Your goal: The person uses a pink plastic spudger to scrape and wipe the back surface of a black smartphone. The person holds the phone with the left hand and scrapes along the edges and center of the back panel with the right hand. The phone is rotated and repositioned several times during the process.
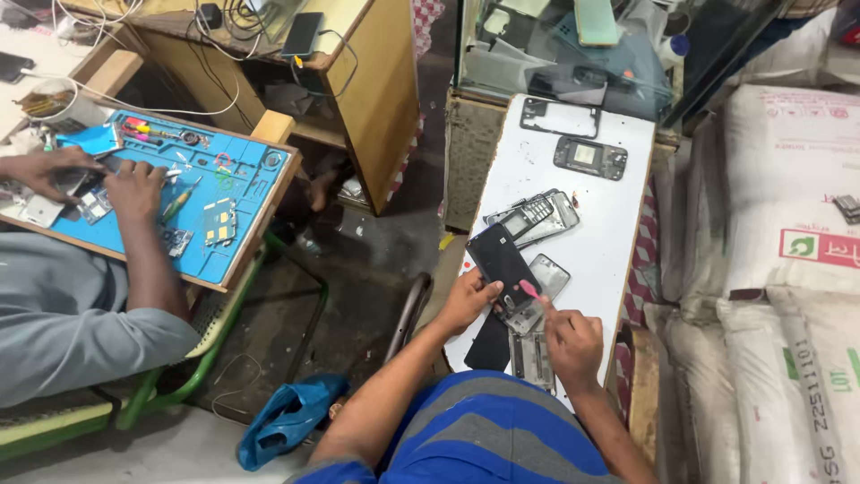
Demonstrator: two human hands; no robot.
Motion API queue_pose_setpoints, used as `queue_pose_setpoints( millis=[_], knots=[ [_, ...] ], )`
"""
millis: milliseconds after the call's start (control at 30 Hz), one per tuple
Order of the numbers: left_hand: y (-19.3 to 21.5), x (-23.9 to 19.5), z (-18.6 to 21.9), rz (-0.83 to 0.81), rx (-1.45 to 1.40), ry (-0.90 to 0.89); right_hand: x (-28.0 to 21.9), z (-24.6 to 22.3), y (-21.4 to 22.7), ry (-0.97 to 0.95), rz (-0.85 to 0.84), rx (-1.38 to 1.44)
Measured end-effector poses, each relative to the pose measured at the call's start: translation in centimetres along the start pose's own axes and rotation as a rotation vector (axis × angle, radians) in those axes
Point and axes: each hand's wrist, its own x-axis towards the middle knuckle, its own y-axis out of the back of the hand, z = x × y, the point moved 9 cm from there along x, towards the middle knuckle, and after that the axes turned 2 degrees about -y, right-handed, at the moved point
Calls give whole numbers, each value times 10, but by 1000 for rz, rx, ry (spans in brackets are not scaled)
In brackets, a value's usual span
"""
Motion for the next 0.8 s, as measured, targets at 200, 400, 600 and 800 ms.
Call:
queue_pose_setpoints(
  millis=[200,400,600,800],
  knots=[
    [-3,-1,8,-9,17,-22,-4,-1,-6,40,-25,2],
    [-6,-1,15,-3,-38,-51,-3,2,-6,12,-23,-26],
    [0,3,0,-1,-40,-9,-6,8,-12,-27,-59,63],
    [2,4,-6,-45,88,-53,-10,22,-14,-99,-19,33]
  ],
)
